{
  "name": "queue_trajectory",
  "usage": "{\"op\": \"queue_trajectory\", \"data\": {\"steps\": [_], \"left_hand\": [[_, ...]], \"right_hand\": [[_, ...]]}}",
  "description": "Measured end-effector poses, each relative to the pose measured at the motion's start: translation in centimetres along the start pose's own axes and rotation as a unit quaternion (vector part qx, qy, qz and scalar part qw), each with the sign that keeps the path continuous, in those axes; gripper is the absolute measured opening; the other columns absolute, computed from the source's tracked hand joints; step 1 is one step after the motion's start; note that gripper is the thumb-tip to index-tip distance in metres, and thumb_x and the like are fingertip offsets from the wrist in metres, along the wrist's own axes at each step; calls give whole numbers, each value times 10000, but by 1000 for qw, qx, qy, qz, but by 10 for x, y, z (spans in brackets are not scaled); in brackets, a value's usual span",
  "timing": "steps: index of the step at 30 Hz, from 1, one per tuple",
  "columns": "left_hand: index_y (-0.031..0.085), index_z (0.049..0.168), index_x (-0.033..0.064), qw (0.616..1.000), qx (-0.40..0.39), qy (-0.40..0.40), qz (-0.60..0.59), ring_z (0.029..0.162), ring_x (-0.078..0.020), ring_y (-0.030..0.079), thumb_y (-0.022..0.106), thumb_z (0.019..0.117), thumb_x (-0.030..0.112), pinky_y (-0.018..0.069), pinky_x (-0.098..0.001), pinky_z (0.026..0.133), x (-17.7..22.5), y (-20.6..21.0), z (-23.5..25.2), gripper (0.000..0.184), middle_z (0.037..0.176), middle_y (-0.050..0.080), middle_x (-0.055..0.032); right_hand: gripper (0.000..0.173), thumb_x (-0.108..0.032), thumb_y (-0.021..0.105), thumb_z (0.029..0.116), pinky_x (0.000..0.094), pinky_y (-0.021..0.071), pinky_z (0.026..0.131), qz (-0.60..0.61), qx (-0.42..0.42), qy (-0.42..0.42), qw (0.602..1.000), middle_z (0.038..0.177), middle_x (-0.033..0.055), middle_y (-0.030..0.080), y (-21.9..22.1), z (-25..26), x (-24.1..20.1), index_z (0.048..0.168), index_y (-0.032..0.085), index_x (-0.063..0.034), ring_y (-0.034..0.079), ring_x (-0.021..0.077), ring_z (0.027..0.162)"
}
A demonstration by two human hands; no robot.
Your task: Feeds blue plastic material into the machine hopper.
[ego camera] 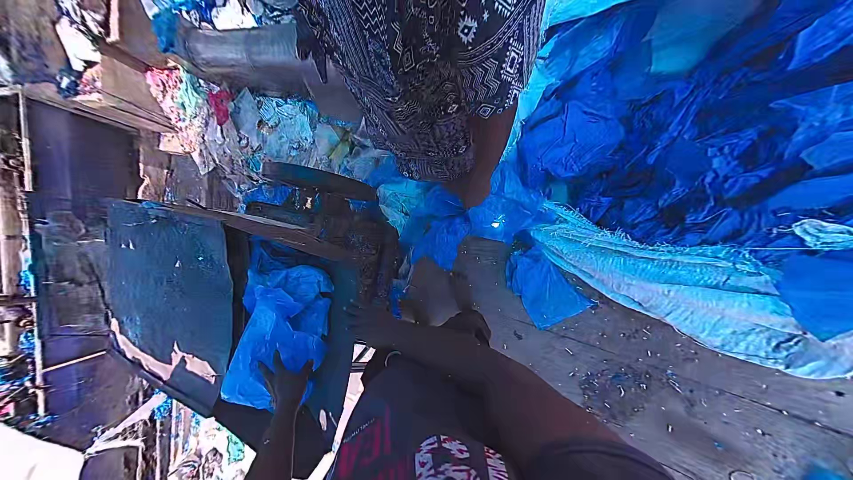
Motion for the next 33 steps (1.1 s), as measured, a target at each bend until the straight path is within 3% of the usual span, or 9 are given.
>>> {"op": "queue_trajectory", "data": {"steps": [6,10,13,15,17,20,23,26,33], "left_hand": [[367,1585,98,998,-49,-38,-32,1553,-489,125,868,802,421,257,-635,1204,-33,12,4,985,1698,-17,-273],[340,1599,107,993,-63,-66,-71,1548,-511,106,905,755,417,268,-667,1186,-47,36,-6,1062,1694,-40,-282],[330,1607,127,994,-46,-73,-67,1542,-515,129,921,726,432,296,-642,1182,-51,56,-14,1104,1692,-23,-288],[322,1605,97,995,-36,-58,-77,1542,-533,93,911,744,403,237,-622,1217,-48,62,-20,1087,1678,-35,-324],[327,1598,71,994,-21,-39,-100,1541,-541,86,898,767,396,202,-613,1234,-48,69,-22,1060,1668,-27,-347],[350,1588,57,986,-11,-27,-164,1532,-550,119,865,810,345,243,-624,1220,-50,82,-20,977,1668,-16,-349],[368,1587,82,981,11,-28,-192,1530,-528,168,865,800,353,300,-615,1199,-57,107,-12,969,1679,18,-322],[401,1568,76,974,47,-18,-222,1499,-553,231,865,781,235,347,-629,1165,-57,116,-11,927,1671,61,-335],[426,1544,22,940,166,-14,-299,1536,-522,163,710,916,127,302,-583,1214,-49,67,-9,697,1656,66,-366]], "right_hand": [[391,-18,477,1025,557,88,1277,50,54,-32,997,1614,182,411,41,32,24,1397,582,40,257,383,1552],[500,-37,494,1033,596,47,1264,-33,-91,5,995,1696,159,242,0,14,-5,1530,445,-13,126,382,1585],[514,-37,591,971,629,99,1250,-49,-23,-19,998,1650,158,354,31,32,10,1480,523,-26,213,388,1564],[556,-73,610,980,632,112,1249,-71,-38,-19,997,1665,142,330,35,37,13,1521,481,-63,204,379,1569],[651,-89,725,890,646,85,1250,-80,-24,-40,996,1649,143,356,49,46,23,1506,511,-94,221,384,1559],[722,-144,804,840,673,89,1238,-97,-20,-56,993,1630,157,381,54,49,25,1501,516,-104,233,407,1549],[791,-184,825,819,681,90,1233,-112,-38,-48,992,1650,150,347,52,49,21,1529,484,-118,206,406,1558],[839,-265,839,810,696,68,1229,-115,-52,-23,992,1670,139,312,53,54,17,1548,461,-142,171,402,1569],[870,-540,701,891,787,-12,1159,-139,-140,68,978,1726,101,170,42,74,-14,1616,349,-213,49,419,1586]]}}
Point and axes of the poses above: each hand's wrist, its own z-axis towards the middle knuckle, its own y-axis out of the palm, x = y × z, the point moved 3 cm from there along z, towards the middle knuckle
